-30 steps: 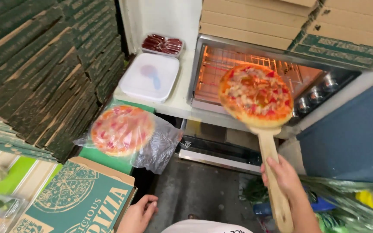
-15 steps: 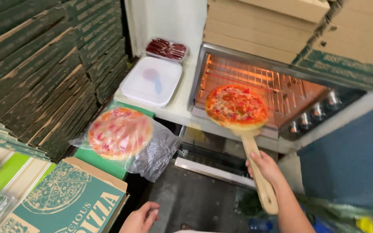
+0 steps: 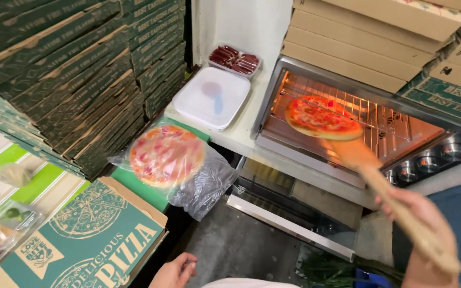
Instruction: The person chops red chili peppers on a green cutting board using a knife. They then retrieve a pizza box, open it, and use a wooden peel to remove a cooked pizza from an oven and place it into the box.
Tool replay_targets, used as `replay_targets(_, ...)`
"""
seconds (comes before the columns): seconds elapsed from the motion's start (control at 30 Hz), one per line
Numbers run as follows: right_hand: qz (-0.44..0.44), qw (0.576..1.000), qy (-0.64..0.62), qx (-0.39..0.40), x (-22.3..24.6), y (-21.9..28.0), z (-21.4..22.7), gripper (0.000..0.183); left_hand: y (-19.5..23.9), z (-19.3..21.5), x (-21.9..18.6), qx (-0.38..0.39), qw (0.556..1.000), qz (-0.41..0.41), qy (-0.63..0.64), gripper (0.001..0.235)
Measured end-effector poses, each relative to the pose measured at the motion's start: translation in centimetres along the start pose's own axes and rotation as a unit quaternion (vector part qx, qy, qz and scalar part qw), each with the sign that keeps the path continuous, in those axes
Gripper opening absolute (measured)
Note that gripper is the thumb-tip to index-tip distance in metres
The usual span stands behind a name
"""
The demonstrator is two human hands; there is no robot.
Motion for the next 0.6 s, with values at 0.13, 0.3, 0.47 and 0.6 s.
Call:
replay_targets(0.13, 0.053, 0.985, 0.099, -0.131, 1.8, -2.8, 1.3, 0.039, -0.1, 0.9, 0.3, -0.049, 0.999, -0.019, 0.009, 0.024)
replay_targets(0.3, 0.111, 0.98, 0.037, -0.163, -5.4, -4.7, -1.7, 0.037, -0.2, 0.8, 0.7, 0.004, 0.999, -0.032, -0.006, 0.024)
replay_targets(0.47, 0.16, 0.957, -0.026, -0.242, -10.0, -4.7, -13.7, 0.022, 0.6, 1.5, 1.8, 0.041, 0.999, -0.021, -0.028, 0.023)
replay_targets(0.6, 0.194, 0.952, -0.081, -0.222, -11.3, -5.2, -21.6, 0.016, 0.4, 2.9, 4.1, 0.04, 0.999, -0.014, 0.013, 0.028)
Point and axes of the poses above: each hand's wrist, its own y-axis away from the middle knuckle, its own z-axis out of the back of the hand, x = y × z, the point moved 6 cm from there along -y, towards the middle knuckle, and after that the axes turned 8 degrees about x, right-handed, at the moved point
